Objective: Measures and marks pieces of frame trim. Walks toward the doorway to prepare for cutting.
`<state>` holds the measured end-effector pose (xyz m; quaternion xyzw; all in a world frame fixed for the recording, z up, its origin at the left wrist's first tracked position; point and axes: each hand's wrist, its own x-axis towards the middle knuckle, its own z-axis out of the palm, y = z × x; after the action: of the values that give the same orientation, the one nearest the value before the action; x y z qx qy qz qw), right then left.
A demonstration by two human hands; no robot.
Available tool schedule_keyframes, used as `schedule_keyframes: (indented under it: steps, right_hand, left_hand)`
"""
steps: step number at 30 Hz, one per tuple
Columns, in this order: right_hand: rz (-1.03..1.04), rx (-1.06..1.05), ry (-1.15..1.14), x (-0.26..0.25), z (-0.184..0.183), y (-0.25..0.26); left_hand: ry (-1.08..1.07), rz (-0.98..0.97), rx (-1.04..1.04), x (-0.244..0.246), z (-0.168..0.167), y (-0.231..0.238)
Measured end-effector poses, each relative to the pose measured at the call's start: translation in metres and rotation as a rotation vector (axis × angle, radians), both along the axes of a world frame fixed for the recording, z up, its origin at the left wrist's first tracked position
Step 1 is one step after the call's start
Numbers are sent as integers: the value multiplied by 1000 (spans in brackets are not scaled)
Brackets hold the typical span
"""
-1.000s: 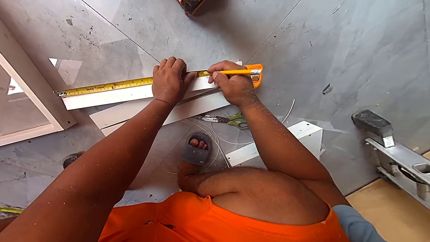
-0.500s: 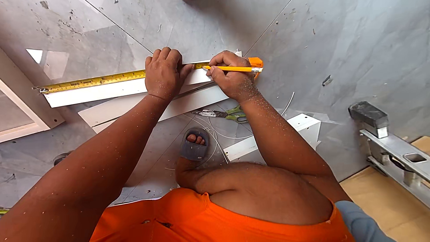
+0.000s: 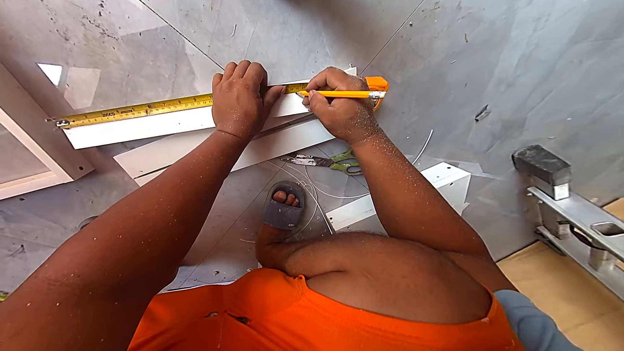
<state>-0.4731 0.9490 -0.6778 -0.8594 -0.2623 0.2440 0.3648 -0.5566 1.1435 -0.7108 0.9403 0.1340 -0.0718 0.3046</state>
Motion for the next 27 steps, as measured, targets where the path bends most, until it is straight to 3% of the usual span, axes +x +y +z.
schedule_keyframes:
  steps: [27]
  right_hand:
    - [-4, 36, 36, 1, -4, 0]
  left_hand:
    - [-1, 4, 20, 0, 0, -1]
